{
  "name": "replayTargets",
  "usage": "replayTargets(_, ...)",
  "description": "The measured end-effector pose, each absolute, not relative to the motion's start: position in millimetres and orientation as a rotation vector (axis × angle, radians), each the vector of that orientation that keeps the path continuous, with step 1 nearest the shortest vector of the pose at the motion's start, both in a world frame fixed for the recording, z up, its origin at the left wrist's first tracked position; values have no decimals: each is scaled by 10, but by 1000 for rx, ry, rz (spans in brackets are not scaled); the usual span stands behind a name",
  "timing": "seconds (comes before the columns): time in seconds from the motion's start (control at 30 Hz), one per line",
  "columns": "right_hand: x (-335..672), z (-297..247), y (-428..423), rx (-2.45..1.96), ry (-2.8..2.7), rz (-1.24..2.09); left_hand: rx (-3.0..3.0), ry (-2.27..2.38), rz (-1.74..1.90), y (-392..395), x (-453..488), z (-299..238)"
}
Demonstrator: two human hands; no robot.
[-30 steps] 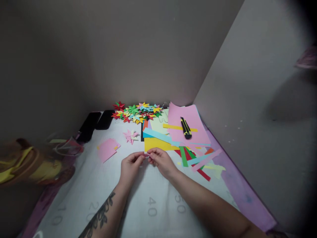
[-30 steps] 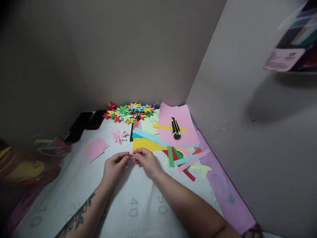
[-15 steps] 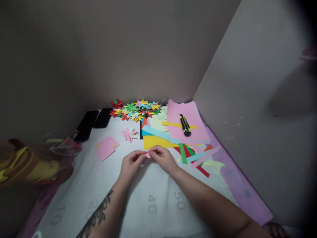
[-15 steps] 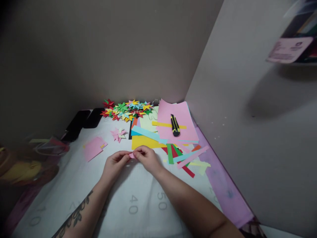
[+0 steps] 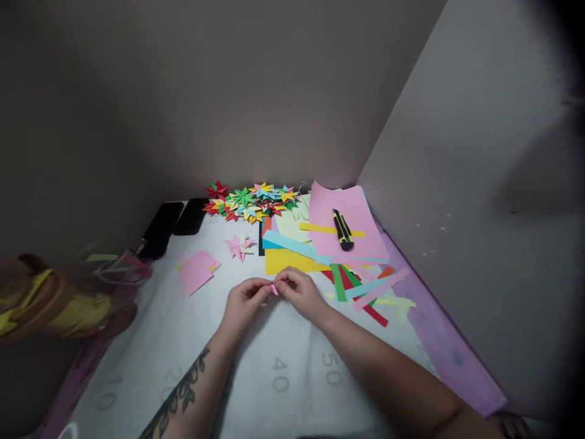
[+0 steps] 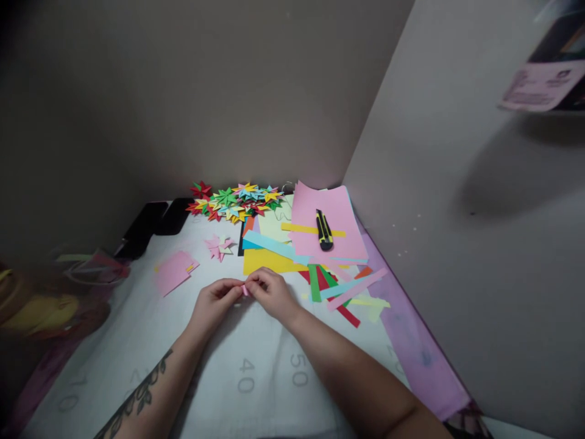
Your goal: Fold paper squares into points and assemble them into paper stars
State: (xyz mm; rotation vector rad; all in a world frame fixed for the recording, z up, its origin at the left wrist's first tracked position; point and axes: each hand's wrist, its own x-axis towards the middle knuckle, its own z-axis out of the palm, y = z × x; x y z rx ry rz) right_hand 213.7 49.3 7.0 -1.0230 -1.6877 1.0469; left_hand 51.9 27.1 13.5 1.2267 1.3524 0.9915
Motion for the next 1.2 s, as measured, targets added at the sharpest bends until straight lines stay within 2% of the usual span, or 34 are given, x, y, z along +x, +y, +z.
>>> replayTargets(0.63, 2198, 22, 518, -948, -1916, 848, 1329, 1368, 954, 242, 524, 190)
replayTargets(0.9, 2201, 85, 492, -972, -1786, 1042, 1379, 1382, 957, 248, 502, 207)
replayTargets(1.2, 2167, 89, 456, -1018, -1791, 1020, 1345, 1415, 1005, 240, 523, 197)
